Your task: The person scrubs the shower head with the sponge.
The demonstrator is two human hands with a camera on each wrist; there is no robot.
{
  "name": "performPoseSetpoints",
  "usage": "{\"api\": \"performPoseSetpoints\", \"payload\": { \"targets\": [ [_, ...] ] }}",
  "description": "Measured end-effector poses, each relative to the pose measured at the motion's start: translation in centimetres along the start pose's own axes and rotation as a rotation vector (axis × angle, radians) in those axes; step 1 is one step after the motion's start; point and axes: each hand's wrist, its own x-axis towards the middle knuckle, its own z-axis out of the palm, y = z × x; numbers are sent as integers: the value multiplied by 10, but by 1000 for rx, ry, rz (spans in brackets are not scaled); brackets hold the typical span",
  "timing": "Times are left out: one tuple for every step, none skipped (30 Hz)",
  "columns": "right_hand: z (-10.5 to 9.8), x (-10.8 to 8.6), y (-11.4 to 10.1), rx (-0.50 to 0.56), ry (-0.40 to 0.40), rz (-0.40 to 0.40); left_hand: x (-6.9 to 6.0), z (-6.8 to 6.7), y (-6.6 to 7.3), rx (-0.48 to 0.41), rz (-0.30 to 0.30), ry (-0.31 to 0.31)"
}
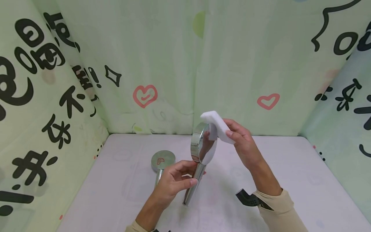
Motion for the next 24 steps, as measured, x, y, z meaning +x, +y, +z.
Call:
{"api": "performPoseSetpoints", "payload": {
  "targets": [
    [0, 0, 0, -8, -2, 4, 0, 0, 0, -4, -2, 1],
    [0, 0, 1, -17, -6, 7, 0, 0, 0, -9, -2, 1],
    [0, 0, 1, -26, -9, 10, 0, 0, 0, -7, -1, 3],
    [0, 1, 1, -34, -12, 13, 0, -1, 0, -4, 0, 4],
    [-1, 1, 2, -43, -13, 17, 0, -1, 0, -2, 3, 4],
    [-1, 1, 2, -52, -14, 19, 0, -1, -1, -1, 8, 5],
    [-1, 1, 2, -61, -15, 21, 0, -2, -1, 1, 12, 6],
    [-1, 1, 1, -71, -17, 22, 0, -2, -2, 4, 15, 9],
    [-1, 1, 1, -81, -18, 23, 0, -2, -2, 12, 15, 15],
    [-1, 1, 1, -92, -19, 22, -1, -2, -2, 22, 16, 19],
    [-1, 1, 0, -100, -20, 18, -1, -2, -3, 31, 16, 25],
    [-1, 2, 0, -109, -22, 12, 0, -2, -3, 41, 13, 31],
    [-1, 2, -1, -107, -24, 5, -1, -2, -3, 50, 5, 35],
    [-1, 2, -1, -107, -27, -4, -1, -1, -2, 60, -6, 41],
    [-1, 2, -2, -103, -30, -11, -1, -1, -2, 71, -18, 47],
    [-1, 3, -3, -98, -31, -20, -1, -1, -2, 78, -33, 52],
    [-2, 3, -3, -93, -34, -26, 0, -1, -1, 81, -51, 55],
    [-2, 4, -4, -87, -37, -32, 0, 0, 0, 83, -71, 58],
    [-2, 4, -5, -77, -40, -36, 0, 0, 0, 83, -89, 61],
    [-2, 5, -5, -74, -44, -40, 0, 0, 0, 81, -104, 61],
    [-3, 5, -6, -67, -47, -43, 0, 0, 0, 79, -117, 58],
    [-3, 6, -6, -59, -52, -46, 0, 0, 0, 77, -129, 57],
    [-3, 6, -7, -52, -56, -49, 0, 0, 0, 78, -133, 53],
    [-3, 6, -8, -44, -61, -52, 1, 0, -1, 81, -136, 50]
  ]
}}
